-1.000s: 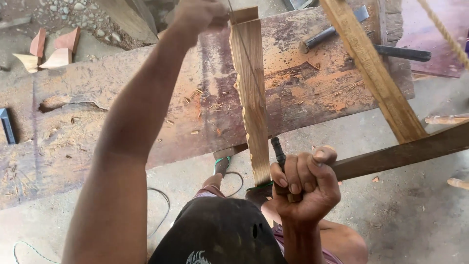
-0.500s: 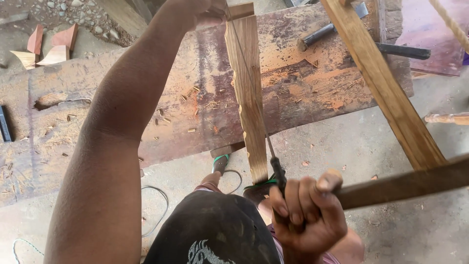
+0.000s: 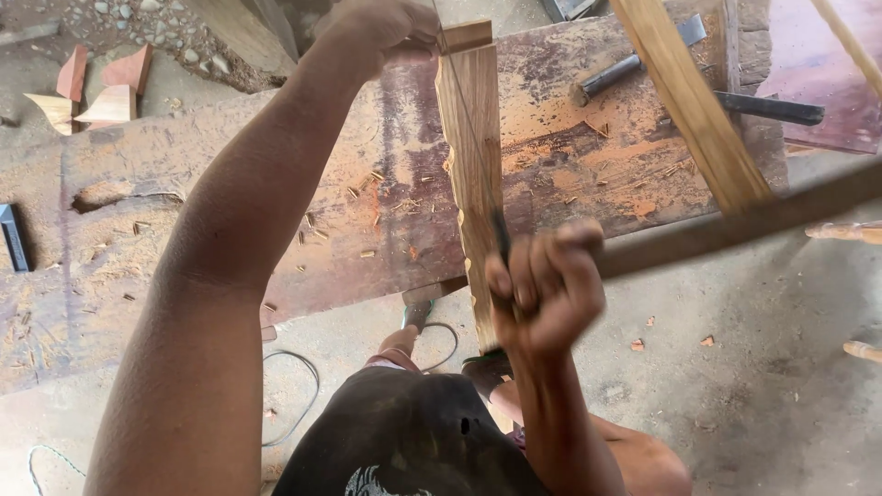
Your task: Marking, measuring, and cutting wooden pieces for furniture assembly using hand tools.
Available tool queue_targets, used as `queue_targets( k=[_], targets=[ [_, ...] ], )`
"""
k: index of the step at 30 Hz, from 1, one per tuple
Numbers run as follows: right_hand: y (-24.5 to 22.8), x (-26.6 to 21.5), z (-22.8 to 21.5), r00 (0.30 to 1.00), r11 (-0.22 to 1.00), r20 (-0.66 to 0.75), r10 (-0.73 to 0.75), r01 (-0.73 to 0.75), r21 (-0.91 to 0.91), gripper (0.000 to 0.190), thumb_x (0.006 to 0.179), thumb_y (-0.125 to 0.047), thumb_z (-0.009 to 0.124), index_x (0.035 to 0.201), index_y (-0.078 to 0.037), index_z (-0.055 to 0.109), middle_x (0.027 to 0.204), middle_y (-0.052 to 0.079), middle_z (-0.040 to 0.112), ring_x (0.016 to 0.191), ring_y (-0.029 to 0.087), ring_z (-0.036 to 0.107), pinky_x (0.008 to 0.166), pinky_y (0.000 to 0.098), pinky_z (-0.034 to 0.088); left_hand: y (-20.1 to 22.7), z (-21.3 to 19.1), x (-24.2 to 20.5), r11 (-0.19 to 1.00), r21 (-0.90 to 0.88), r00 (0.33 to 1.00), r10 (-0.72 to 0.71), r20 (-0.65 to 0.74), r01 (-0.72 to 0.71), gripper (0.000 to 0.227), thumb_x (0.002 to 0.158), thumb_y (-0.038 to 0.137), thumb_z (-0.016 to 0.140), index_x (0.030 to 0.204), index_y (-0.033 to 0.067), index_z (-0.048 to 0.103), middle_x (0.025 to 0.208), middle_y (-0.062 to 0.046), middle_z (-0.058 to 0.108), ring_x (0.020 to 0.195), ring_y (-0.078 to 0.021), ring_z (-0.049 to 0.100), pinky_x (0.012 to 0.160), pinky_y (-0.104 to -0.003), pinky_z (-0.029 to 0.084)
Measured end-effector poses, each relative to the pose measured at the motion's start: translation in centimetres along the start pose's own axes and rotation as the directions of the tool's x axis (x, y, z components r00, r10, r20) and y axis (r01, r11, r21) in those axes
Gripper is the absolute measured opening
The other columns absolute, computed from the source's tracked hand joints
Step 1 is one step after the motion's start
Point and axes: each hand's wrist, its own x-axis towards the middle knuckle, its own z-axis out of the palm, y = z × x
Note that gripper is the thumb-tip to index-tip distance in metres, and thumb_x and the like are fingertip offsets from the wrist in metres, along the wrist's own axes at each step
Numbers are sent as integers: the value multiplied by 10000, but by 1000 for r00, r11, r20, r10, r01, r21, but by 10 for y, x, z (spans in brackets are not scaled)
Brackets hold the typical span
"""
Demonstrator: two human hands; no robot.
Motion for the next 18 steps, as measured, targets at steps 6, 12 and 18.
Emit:
queue_targets(
  k=[6,12,18],
  targets=[
    [24,57,-1,983,997,-164,79,-78,9,163,1018,-15,477,998,-115,604,612,-21,346,505,106,354,533,314,422,-80,25,-10,959,-58,927,252,-279,-278,345,919,275,741,1107,-6,675,1116,-179,719,974,-219,735,795,-300,613],
    [24,44,-3,991,997,-115,65,-71,-44,146,1029,-20,501,990,-122,597,643,-20,350,531,113,354,551,323,404,-189,130,-64,957,125,855,292,-430,-263,740,702,705,800,1048,102,547,829,-53,654,668,-120,642,537,-300,596],
    [-28,-31,34,975,995,-202,89,-96,-21,94,1035,-66,519,1036,-114,600,633,-26,322,527,106,358,570,312,415,-193,146,-58,942,189,797,334,-503,-276,701,693,750,763,901,92,641,750,-37,721,585,-118,708,495,-270,609]
  ],
)
